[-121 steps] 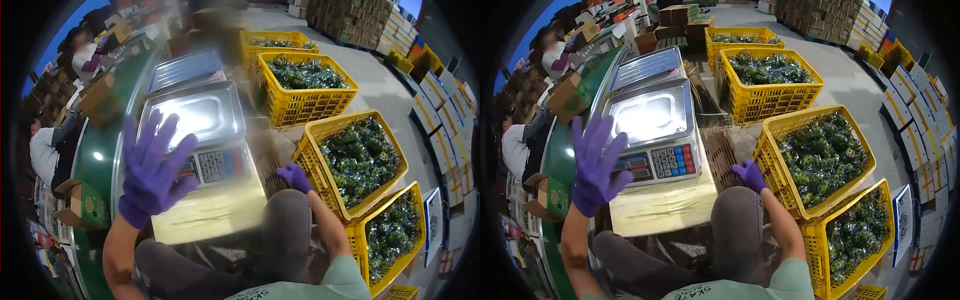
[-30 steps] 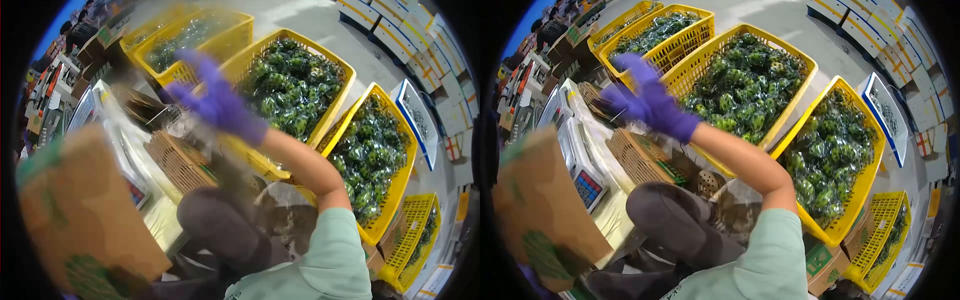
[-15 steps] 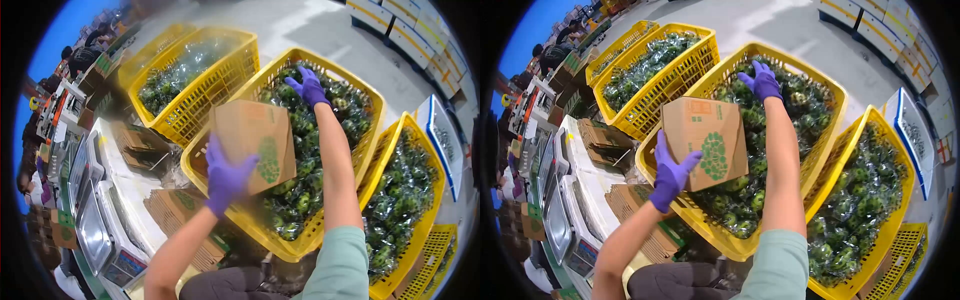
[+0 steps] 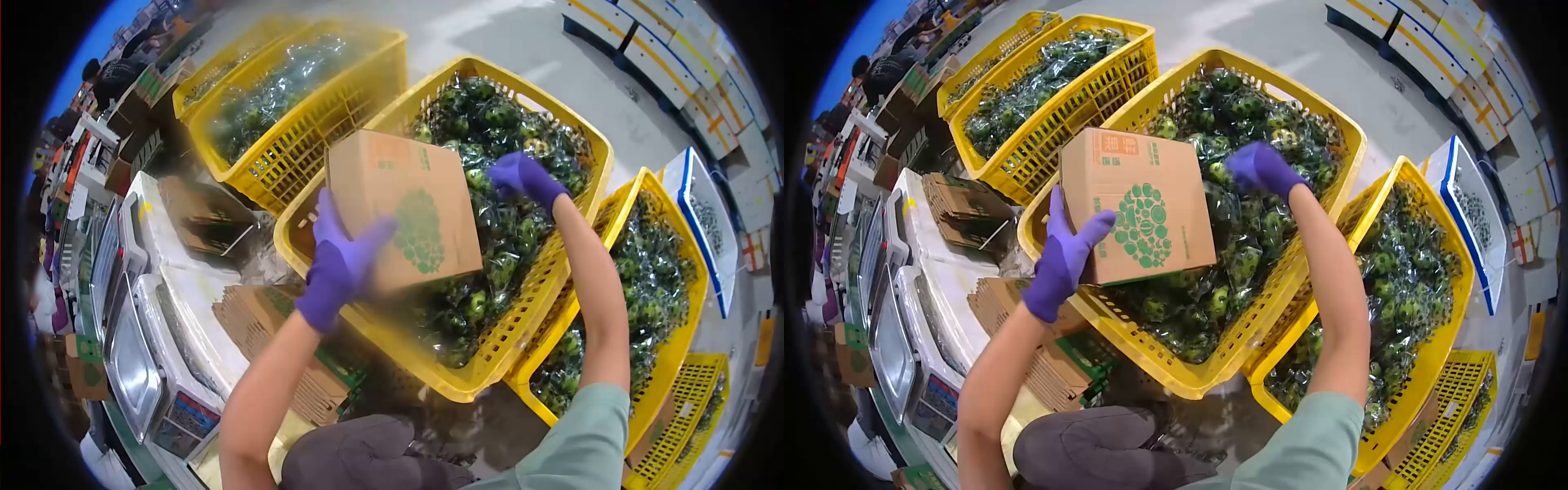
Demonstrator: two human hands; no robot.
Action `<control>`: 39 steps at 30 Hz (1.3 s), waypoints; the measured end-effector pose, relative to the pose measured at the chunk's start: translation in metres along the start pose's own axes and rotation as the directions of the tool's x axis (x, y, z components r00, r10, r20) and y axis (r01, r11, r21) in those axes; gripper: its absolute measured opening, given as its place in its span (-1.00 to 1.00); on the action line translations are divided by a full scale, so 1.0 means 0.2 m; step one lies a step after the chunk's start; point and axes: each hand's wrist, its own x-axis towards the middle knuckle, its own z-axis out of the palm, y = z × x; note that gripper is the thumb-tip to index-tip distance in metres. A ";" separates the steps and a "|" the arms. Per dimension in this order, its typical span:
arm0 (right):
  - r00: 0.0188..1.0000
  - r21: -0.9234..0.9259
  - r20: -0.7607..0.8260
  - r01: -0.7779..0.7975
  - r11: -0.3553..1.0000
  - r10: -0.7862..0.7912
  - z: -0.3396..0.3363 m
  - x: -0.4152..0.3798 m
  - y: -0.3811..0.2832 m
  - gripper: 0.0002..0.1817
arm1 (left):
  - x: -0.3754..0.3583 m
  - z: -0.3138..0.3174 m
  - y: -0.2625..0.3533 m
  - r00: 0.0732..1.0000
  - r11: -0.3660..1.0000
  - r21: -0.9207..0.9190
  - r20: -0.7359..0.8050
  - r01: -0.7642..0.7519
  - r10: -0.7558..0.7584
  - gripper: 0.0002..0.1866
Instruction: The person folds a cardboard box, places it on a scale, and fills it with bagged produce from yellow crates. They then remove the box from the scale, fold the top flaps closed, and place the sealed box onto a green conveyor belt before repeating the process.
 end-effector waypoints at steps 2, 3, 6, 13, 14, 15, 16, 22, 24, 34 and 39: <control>0.834 0.291 -0.095 -0.500 0.816 0.544 -0.04 0.04 0.01 -0.37 | 0.02 -0.03 0.02 0.991 0.998 -0.018 0.121 0.060 -0.058 0.10; 0.762 0.034 -0.300 -0.592 0.805 0.574 -0.04 0.06 -0.01 -0.30 | 0.03 -0.03 0.02 0.988 0.998 0.058 0.148 0.031 -0.039 0.12; 0.748 -0.237 -0.279 -0.661 0.712 0.602 0.20 0.14 0.09 -0.06 | 0.06 0.05 0.01 0.993 0.936 0.351 0.106 0.005 -0.045 0.25; 0.829 -0.246 0.193 -0.478 0.843 0.526 0.19 0.10 0.14 -0.02 | 0.20 0.05 -0.05 0.966 0.962 0.271 0.254 -0.020 -0.051 0.21; 0.864 -0.194 0.153 -0.449 0.872 0.479 0.26 0.14 0.31 -0.05 | 0.21 0.04 -0.04 0.965 0.937 0.346 0.258 -0.050 -0.043 0.18; 0.880 -0.163 0.136 -0.432 0.887 0.454 0.31 0.14 0.35 -0.07 | 0.20 0.04 -0.05 0.964 0.935 0.353 0.262 -0.045 -0.053 0.18; 0.896 -0.133 0.119 -0.413 0.901 0.428 0.36 0.14 0.39 -0.08 | 0.21 0.05 -0.07 0.950 0.982 0.183 0.311 -0.039 -0.020 0.16; 0.950 0.045 0.304 -0.096 0.994 0.078 0.21 0.02 0.10 -0.47 | 0.26 0.00 -0.27 0.927 0.989 -0.138 0.359 -0.058 0.105 0.07; 0.981 0.119 0.193 -0.007 0.993 -0.016 0.28 -0.05 0.06 -0.54 | 0.25 -0.01 -0.31 0.938 0.977 -0.209 0.330 -0.041 0.109 0.05; 0.989 0.666 0.019 0.096 0.739 -0.145 0.40 -0.09 -0.47 -0.62 | 0.21 -0.18 -0.51 0.933 0.716 -0.655 0.360 0.241 0.015 -0.32; 0.761 0.215 -0.036 0.639 0.738 -0.648 -0.06 0.17 -1.34 -0.65 | -0.13 -0.43 -0.04 0.926 0.255 -0.895 0.378 0.365 0.003 -0.39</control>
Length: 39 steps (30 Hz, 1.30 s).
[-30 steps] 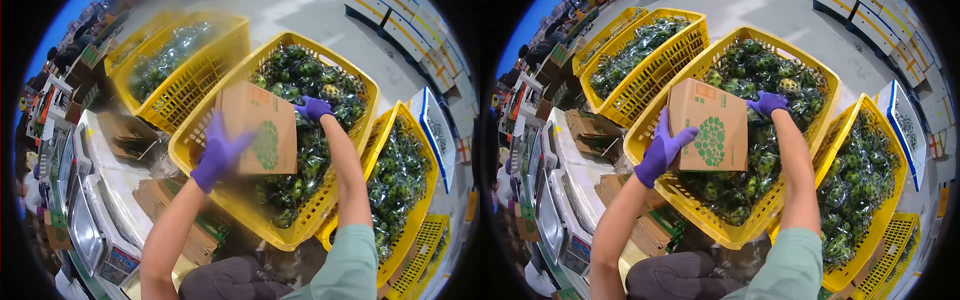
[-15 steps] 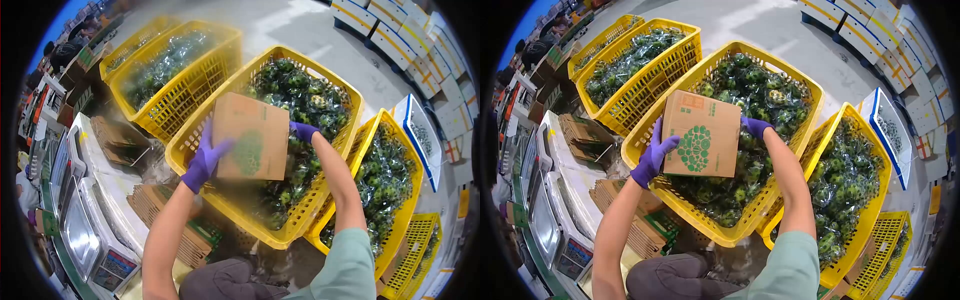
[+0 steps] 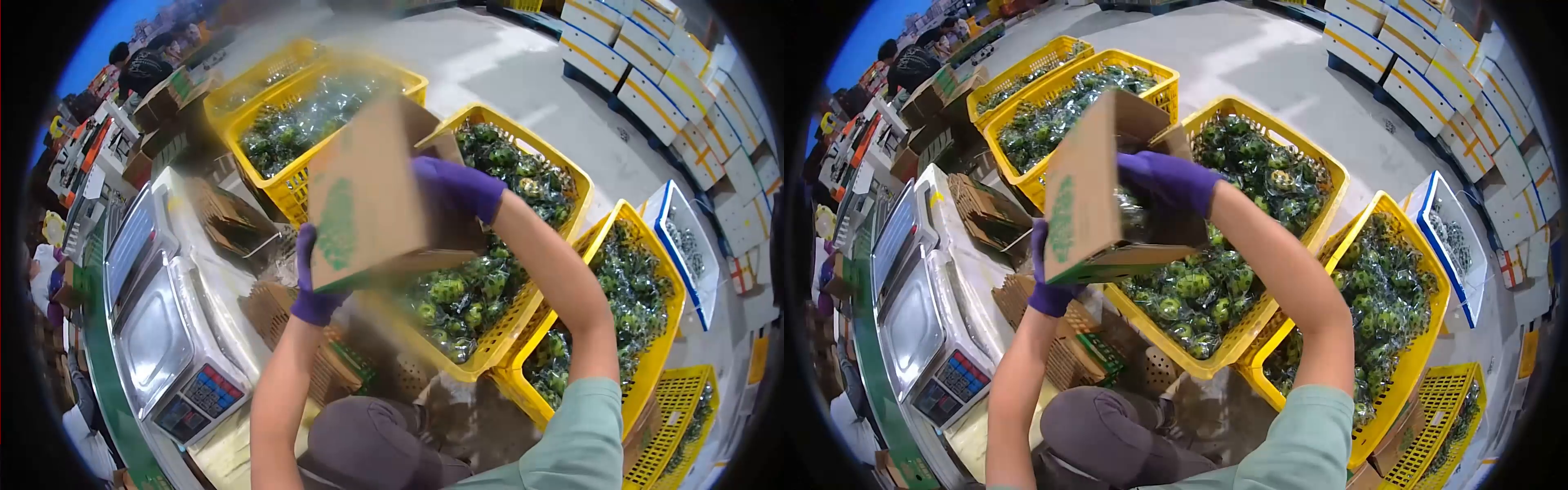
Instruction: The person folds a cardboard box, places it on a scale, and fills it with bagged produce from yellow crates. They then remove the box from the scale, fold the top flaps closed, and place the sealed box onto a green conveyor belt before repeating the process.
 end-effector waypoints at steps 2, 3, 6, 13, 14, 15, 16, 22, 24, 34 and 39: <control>0.991 -0.157 0.118 -0.045 0.987 0.064 -0.07 0.21 -0.32 -0.69 | -0.11 -0.03 0.06 0.976 0.986 -0.152 0.194 -0.068 0.097 -0.31; 0.981 -0.354 0.117 -0.105 0.929 0.156 -0.04 0.30 -0.38 -0.73 | -0.15 -0.09 0.07 0.990 0.976 -0.185 0.060 -0.116 0.129 -0.27; 0.988 -0.575 -0.128 -0.144 0.805 0.085 0.02 0.41 -0.89 -0.68 | -0.30 -0.14 0.07 0.977 0.953 -0.218 -0.008 -0.208 0.211 -0.32; 0.731 -0.296 -0.681 -0.329 0.897 0.044 -0.02 0.21 -0.71 -0.56 | -0.61 -0.36 0.00 0.880 0.635 0.687 0.012 -0.353 0.476 -0.42; 0.774 -0.327 -0.594 -0.482 0.813 0.220 0.05 0.07 -0.45 -0.54 | -0.69 -0.39 0.02 0.832 -0.068 0.980 0.194 -0.186 0.519 -0.43; 0.931 -0.513 -0.310 -0.334 0.791 0.192 0.19 -0.14 -0.09 -0.25 | -0.77 -0.40 0.05 0.820 -0.556 0.831 0.323 -0.008 0.472 -0.44; 0.781 -0.419 -0.009 -0.570 0.707 0.624 0.38 -0.37 0.23 0.11 | -0.86 -0.44 0.08 0.837 -0.737 0.669 0.342 0.101 0.426 -0.41; 0.462 -0.864 0.055 -0.422 0.274 0.885 0.77 -0.60 0.33 0.31 | -1.12 -0.53 0.15 0.784 -0.799 0.579 0.418 0.159 0.459 -0.46; 0.493 -0.859 0.040 -0.428 0.282 0.869 0.73 -0.57 0.36 0.26 | -1.14 -0.51 0.16 0.660 -0.882 0.451 0.621 0.141 0.423 -0.49; 0.724 -0.218 -0.093 -0.684 0.696 0.683 0.57 -0.71 0.34 -0.15 | -1.08 -0.19 0.20 0.903 0.879 -0.239 0.026 -0.411 0.429 -0.34; 0.742 0.258 -0.400 -0.472 0.843 0.538 0.08 -0.11 -1.00 -0.47 | -1.06 -0.22 0.16 0.882 0.843 -0.443 0.202 -0.305 0.425 -0.29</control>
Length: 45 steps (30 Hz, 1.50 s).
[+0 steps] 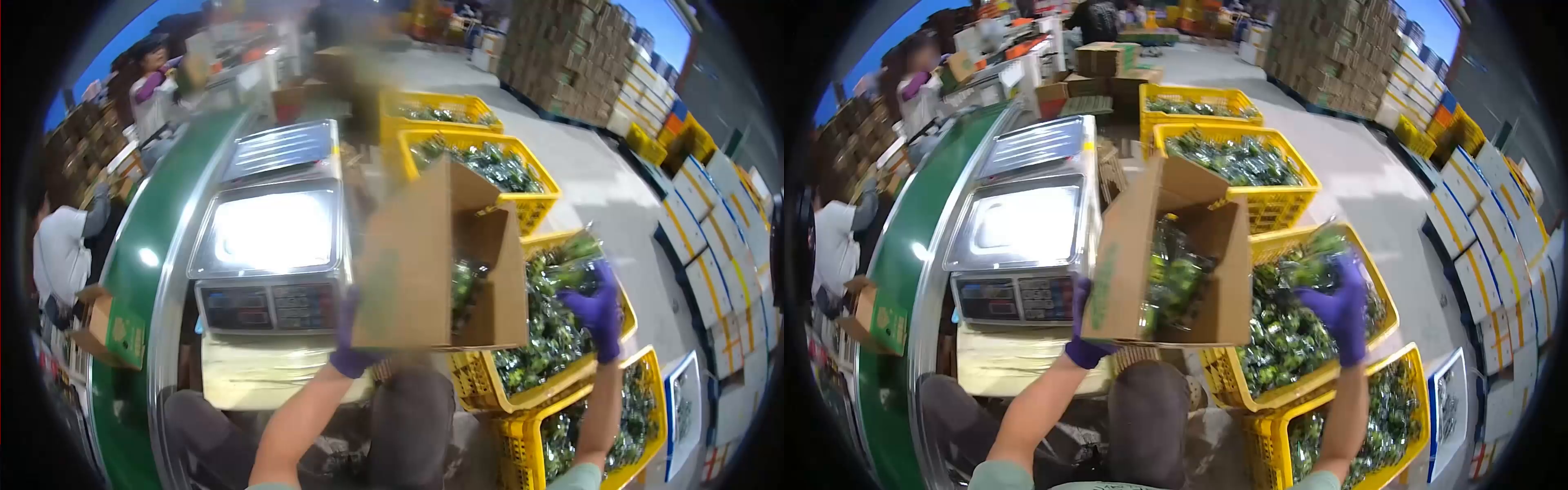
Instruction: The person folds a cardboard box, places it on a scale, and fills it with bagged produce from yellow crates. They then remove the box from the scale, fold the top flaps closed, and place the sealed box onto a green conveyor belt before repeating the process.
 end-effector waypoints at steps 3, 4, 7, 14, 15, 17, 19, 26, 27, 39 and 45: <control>0.759 -0.710 -0.014 0.451 0.541 -0.651 0.17 -0.12 -0.63 -0.47 | -0.02 0.00 -0.06 0.996 0.994 -0.074 -0.027 0.081 -0.084 -0.25; 0.763 -0.731 0.101 0.492 0.472 -0.639 0.31 -0.15 -0.74 -0.49 | -0.05 0.03 -0.08 0.996 0.988 0.157 -0.084 0.008 0.005 -0.26; 0.729 -0.613 0.498 0.679 0.403 -0.471 0.58 -0.02 -0.74 -0.50 | -0.08 0.18 -0.11 0.998 0.996 0.084 -0.052 -0.042 0.047 -0.29; 0.634 -0.106 0.509 0.717 0.689 -0.581 0.82 -0.31 -1.54 -0.26 | -0.24 0.46 0.19 0.938 0.952 -0.125 0.176 -0.278 0.297 -0.29; 0.630 -0.116 0.532 0.716 0.688 -0.566 0.90 -0.37 -1.58 -0.31 | -0.26 0.52 0.24 0.920 0.941 -0.135 0.205 -0.312 0.334 -0.28; 0.565 -0.228 0.636 0.789 0.570 -0.527 1.06 -0.42 -1.65 -0.41 | -0.22 0.46 0.35 0.739 0.664 0.325 0.308 -0.673 0.599 -0.28; 0.411 -0.409 0.519 0.889 0.204 -0.750 1.28 -0.26 -1.61 -0.59 | -0.17 0.36 0.49 0.523 0.210 0.639 0.350 -0.740 0.777 -0.32; 0.234 -0.158 0.413 0.970 0.183 -0.880 1.76 0.35 -1.35 -0.74 | -0.33 0.58 1.20 0.971 0.862 0.475 -0.231 0.174 -0.069 -0.64; 0.155 -0.182 0.475 0.980 0.076 -0.866 1.81 0.38 -1.24 -0.75 | -0.35 0.51 1.28 0.928 0.872 0.320 -0.082 0.370 -0.363 -0.76; 0.202 -0.244 0.517 0.966 0.083 -0.832 1.64 0.06 -0.92 -0.34 | -0.80 0.64 1.25 0.630 0.030 1.000 -0.022 -0.001 0.776 -0.75; 0.532 -0.253 0.236 0.842 0.477 -0.813 1.29 0.09 -0.65 -0.29 | -0.87 0.69 1.31 0.639 0.215 0.962 -0.059 -0.170 0.767 -0.68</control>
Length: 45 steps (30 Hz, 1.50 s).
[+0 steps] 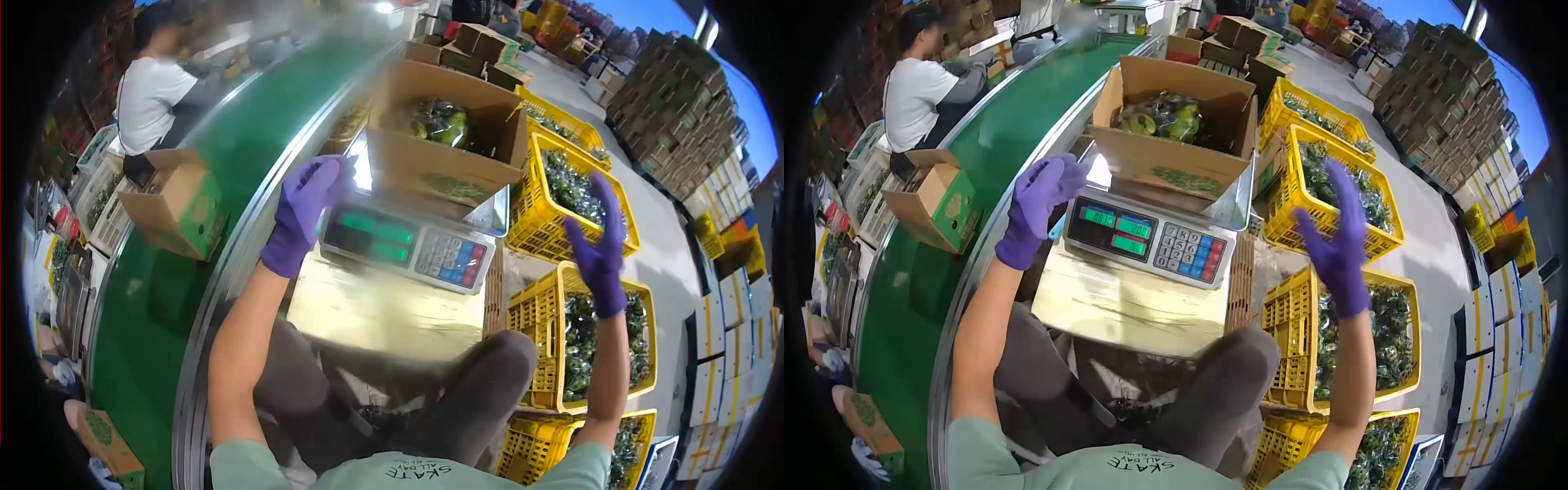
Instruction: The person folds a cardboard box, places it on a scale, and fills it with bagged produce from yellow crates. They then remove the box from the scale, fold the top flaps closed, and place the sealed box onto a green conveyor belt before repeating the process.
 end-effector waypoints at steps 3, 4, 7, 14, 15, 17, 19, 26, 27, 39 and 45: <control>0.868 -0.012 -0.216 -0.460 0.888 0.447 -0.15 -0.46 0.50 -0.41 | 0.00 0.00 0.03 0.996 0.995 0.061 -0.034 -0.080 0.082 -0.67; 0.819 -0.027 -0.254 -0.537 0.843 0.514 -0.19 -0.75 0.79 -0.41 | 0.01 0.00 0.04 0.995 0.995 0.059 -0.045 -0.083 0.085 -0.67; 0.530 -0.375 0.065 -0.772 0.513 0.846 -0.30 -1.98 1.42 -0.30 | 0.00 0.01 0.02 0.988 0.989 0.108 -0.105 -0.103 0.115 -0.67; 0.012 -0.846 0.403 -0.376 0.378 0.915 -0.09 -2.45 1.16 -0.71 | 0.04 -0.01 -0.08 0.989 0.974 0.211 -0.097 -0.088 0.110 -0.69; 0.004 -0.694 0.408 -0.649 0.313 0.913 -0.09 -2.47 1.16 -0.70 | 0.04 -0.01 -0.08 0.990 0.971 0.226 -0.095 -0.081 0.104 -0.69; 0.015 -0.460 0.400 -0.861 0.215 0.916 -0.09 -2.39 1.12 -0.69 | 0.06 -0.02 -0.11 0.988 0.985 0.149 -0.111 -0.087 0.104 -0.69; 0.054 -0.831 0.013 -0.555 0.040 0.998 -0.12 -2.07 0.86 -0.44 | 0.05 -0.04 -0.10 0.991 0.985 0.152 -0.091 -0.087 0.101 -0.69; 0.081 -0.915 0.222 -0.328 0.236 0.972 -0.22 -2.32 0.98 -0.44 | 0.05 -0.06 -0.11 0.987 0.982 0.179 -0.137 -0.061 0.086 -0.75; 0.097 -0.918 0.156 -0.353 0.181 0.983 -0.18 -2.41 1.06 -0.54 | 0.05 -0.05 -0.11 0.990 0.982 0.179 -0.113 -0.062 0.083 -0.75; 0.816 0.106 -0.232 -0.521 0.847 0.530 -0.50 -0.66 0.39 -0.86 | 0.01 0.07 -0.04 0.998 0.987 0.147 -0.022 -0.059 0.063 -0.75; 0.821 -0.284 -0.357 0.360 0.889 -0.446 -0.20 0.42 -0.26 -0.84 | -0.04 0.08 0.00 0.999 0.983 0.176 -0.001 -0.053 0.054 -0.75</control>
